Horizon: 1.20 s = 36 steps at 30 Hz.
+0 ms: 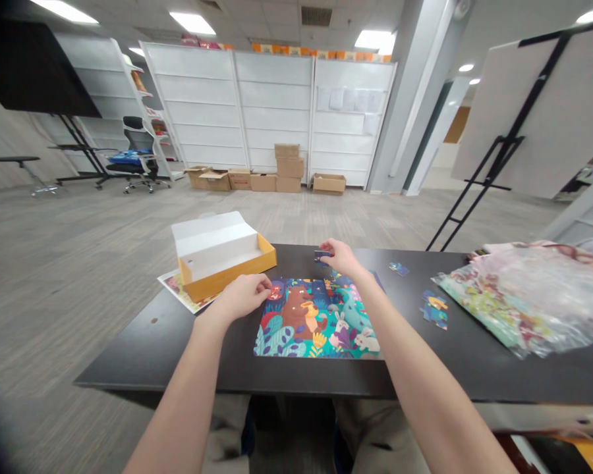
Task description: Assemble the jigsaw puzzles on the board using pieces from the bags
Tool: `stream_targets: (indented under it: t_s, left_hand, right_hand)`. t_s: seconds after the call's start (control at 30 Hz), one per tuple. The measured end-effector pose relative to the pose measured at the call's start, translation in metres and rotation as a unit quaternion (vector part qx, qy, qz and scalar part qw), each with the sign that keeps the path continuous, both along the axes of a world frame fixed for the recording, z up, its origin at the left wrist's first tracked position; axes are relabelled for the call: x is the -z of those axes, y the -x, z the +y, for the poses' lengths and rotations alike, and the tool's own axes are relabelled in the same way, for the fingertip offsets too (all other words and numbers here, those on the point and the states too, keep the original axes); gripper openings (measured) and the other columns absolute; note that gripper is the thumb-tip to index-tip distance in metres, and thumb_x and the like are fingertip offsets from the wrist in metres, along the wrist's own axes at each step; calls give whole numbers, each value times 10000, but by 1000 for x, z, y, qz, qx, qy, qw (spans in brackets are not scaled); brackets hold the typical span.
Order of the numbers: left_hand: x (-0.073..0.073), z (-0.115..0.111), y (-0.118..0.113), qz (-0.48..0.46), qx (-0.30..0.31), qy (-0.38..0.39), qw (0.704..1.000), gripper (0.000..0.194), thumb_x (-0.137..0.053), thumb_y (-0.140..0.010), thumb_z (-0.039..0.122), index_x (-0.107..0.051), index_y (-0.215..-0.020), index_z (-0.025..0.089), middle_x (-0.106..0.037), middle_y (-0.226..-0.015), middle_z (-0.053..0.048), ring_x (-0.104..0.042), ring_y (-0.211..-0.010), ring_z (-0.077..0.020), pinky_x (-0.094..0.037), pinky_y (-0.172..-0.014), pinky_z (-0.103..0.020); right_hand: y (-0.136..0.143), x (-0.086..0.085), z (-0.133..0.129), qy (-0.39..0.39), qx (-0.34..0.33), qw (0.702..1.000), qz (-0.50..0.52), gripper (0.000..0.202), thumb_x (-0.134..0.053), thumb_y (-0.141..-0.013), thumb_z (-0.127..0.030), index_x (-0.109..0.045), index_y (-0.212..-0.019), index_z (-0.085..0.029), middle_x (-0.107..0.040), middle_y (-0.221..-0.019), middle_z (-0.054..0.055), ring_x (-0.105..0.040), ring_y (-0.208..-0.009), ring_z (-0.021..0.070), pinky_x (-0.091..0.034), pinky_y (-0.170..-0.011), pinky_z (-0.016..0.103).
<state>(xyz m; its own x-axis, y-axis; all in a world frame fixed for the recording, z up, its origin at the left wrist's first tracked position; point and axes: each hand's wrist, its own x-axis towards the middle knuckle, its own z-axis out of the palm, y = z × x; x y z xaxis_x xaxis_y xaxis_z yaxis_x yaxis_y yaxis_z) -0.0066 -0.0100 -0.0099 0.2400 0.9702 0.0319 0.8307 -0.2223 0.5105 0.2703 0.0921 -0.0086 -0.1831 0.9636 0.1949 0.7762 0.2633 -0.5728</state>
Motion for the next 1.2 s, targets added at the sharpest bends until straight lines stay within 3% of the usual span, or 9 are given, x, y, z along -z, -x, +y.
stream_targets:
  t_s: [0.13,0.3,0.47,0.6,0.73,0.93,1.07,1.2]
  left_hand:
    - [-3,4,-8,-142,22,-62,988,162,-553,-882,253,-682,-963,196,-758,-915,-61,-710,-847,-201,-548,-777,-305]
    - [-9,3,-20,-266,40,-47,962,262,-647,-851,340,-661,-1049,169,-748,-1004,-83,-709,-894,-205,-580,-802,-331]
    - [-13,1,-28,-334,89,17,938,257,-706,-790,268,-653,-1019,161,-748,-936,-70,-721,-828,-185,-593,-793,-331]
    - [-15,3,-27,-376,61,36,924,323,-712,-781,255,-622,-1077,161,-726,-896,-52,-737,-829,-196,-592,-770,-325]
    - [-16,4,-28,-400,42,58,914,440,-716,-773,245,-570,-1181,176,-703,-915,-40,-745,-824,-197,-586,-729,-303]
    - [-20,-4,-35,-369,74,83,923,427,-664,-819,291,-589,-1231,207,-704,-923,-40,-721,-755,-170,-537,-595,-240]
    - [-16,1,-37,-354,70,67,930,366,-648,-831,310,-628,-1173,181,-716,-831,-31,-689,-677,-151,-526,-581,-241]
    - [-3,25,-32,-360,32,-16,932,239,-680,-770,232,-663,-994,149,-730,-837,-44,-712,-774,-160,-574,-759,-284]
  right_hand:
    - [10,-16,-37,88,-92,973,192,211,-714,-791,-196,-666,-990,-145,-750,-943,67,-713,-829,168,-575,-795,316]
    - [33,-25,-77,75,-174,948,254,228,-670,-820,-202,-669,-1047,-185,-744,-962,46,-704,-861,158,-579,-870,347]
    - [46,-12,-83,80,-152,934,315,451,-737,-756,-218,-576,-1178,-211,-704,-897,14,-703,-801,152,-593,-805,322]
    - [40,-9,-82,74,-113,934,330,372,-708,-794,-285,-591,-1136,-196,-707,-924,34,-693,-790,145,-588,-786,311]
    - [32,-17,-90,118,-92,937,316,268,-673,-825,-320,-636,-1054,-187,-711,-913,45,-682,-759,142,-580,-710,282]
    - [28,-16,-97,97,-66,935,334,272,-707,-777,-328,-651,-999,-181,-711,-845,38,-673,-731,150,-556,-648,268]
    - [28,-10,-91,89,-75,939,323,218,-693,-784,-345,-670,-925,-180,-725,-854,47,-682,-752,162,-564,-673,286]
    - [27,2,-84,52,-68,957,278,167,-671,-810,-291,-677,-936,-181,-736,-864,52,-697,-786,170,-569,-739,309]
